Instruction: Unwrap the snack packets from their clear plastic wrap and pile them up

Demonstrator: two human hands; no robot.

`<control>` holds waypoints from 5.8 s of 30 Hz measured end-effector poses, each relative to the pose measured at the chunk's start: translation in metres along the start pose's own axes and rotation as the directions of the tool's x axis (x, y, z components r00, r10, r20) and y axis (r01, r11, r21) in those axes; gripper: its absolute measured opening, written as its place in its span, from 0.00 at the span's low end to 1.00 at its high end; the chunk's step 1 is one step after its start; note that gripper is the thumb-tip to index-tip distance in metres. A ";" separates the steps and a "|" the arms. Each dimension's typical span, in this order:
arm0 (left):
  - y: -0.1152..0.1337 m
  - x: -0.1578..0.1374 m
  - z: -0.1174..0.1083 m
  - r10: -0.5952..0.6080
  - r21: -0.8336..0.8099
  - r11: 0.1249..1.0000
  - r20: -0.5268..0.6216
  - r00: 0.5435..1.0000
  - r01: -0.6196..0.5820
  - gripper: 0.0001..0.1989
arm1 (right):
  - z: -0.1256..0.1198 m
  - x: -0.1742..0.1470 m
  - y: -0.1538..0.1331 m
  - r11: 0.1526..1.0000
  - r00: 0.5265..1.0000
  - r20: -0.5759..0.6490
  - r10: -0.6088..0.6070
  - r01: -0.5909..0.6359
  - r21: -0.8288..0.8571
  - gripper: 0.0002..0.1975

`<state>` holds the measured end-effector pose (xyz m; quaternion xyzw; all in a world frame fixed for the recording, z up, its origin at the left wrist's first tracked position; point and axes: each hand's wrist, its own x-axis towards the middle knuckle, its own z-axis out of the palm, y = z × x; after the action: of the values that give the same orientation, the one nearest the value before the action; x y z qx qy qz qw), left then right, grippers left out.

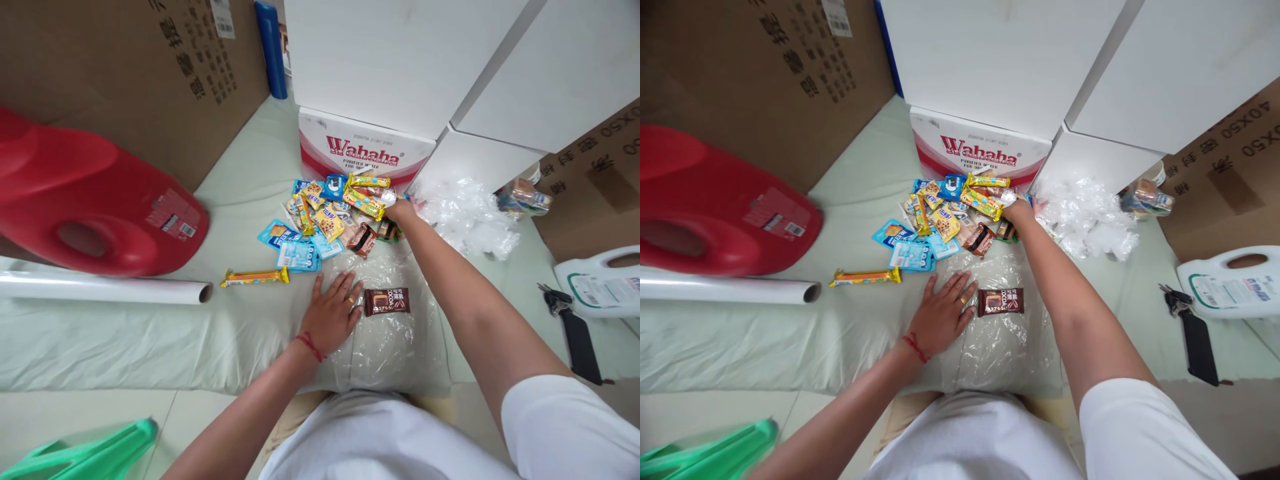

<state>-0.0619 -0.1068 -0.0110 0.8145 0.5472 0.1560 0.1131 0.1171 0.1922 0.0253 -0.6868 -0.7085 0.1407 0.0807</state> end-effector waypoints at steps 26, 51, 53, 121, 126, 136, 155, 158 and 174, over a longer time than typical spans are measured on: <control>0.002 0.002 0.002 0.006 0.078 0.997 0.018 1.000 -0.007 0.27 | -0.058 -0.332 0.098 0.836 0.912 0.123 -0.392 0.297 0.462 0.13; 0.001 0.001 -0.002 -0.016 0.037 0.999 0.000 1.000 0.016 0.25 | -0.001 -0.063 -0.054 0.888 0.888 0.002 -0.460 0.460 -0.014 0.26; 0.000 0.001 -0.001 -0.016 0.025 1.000 -0.006 1.000 0.017 0.25 | 0.014 -0.082 -0.053 0.843 0.844 -0.025 -0.536 0.534 -0.065 0.27; -0.006 0.003 -0.005 -0.011 -0.024 1.000 0.084 0.996 0.013 0.27 | 0.003 -0.397 0.124 0.840 0.835 -0.100 -0.541 0.543 -0.014 0.28; -0.016 -0.003 -0.011 -0.004 -0.103 0.995 0.029 1.000 0.007 0.27 | -0.001 -0.381 0.125 0.823 0.819 -0.087 -0.567 0.567 -0.035 0.21; -0.016 -0.038 -0.039 0.380 -0.456 0.810 -0.071 0.922 -0.369 0.32 | -0.017 -0.367 0.147 0.808 0.830 -0.079 -0.552 0.556 0.194 0.12; -0.012 -0.021 -0.035 0.091 -0.311 0.950 0.185 0.978 -0.029 0.20 | -0.047 -0.320 0.150 0.753 0.912 0.102 -0.396 0.260 0.605 0.05; -0.015 -0.014 -0.033 0.020 -0.368 0.929 0.147 0.989 0.036 0.17 | -0.051 -0.290 0.148 0.687 0.937 0.189 -0.294 0.069 0.724 0.12; -0.023 0.013 -0.004 -0.398 -0.364 0.890 -0.319 0.860 0.276 0.11 | -0.027 -0.199 0.150 0.846 0.984 0.180 0.000 -0.096 0.524 0.14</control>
<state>-0.0782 -0.0860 -0.0133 0.6305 0.6631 0.3729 0.1538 0.2765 -0.0010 0.0197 -0.6404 -0.6290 0.3917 0.2019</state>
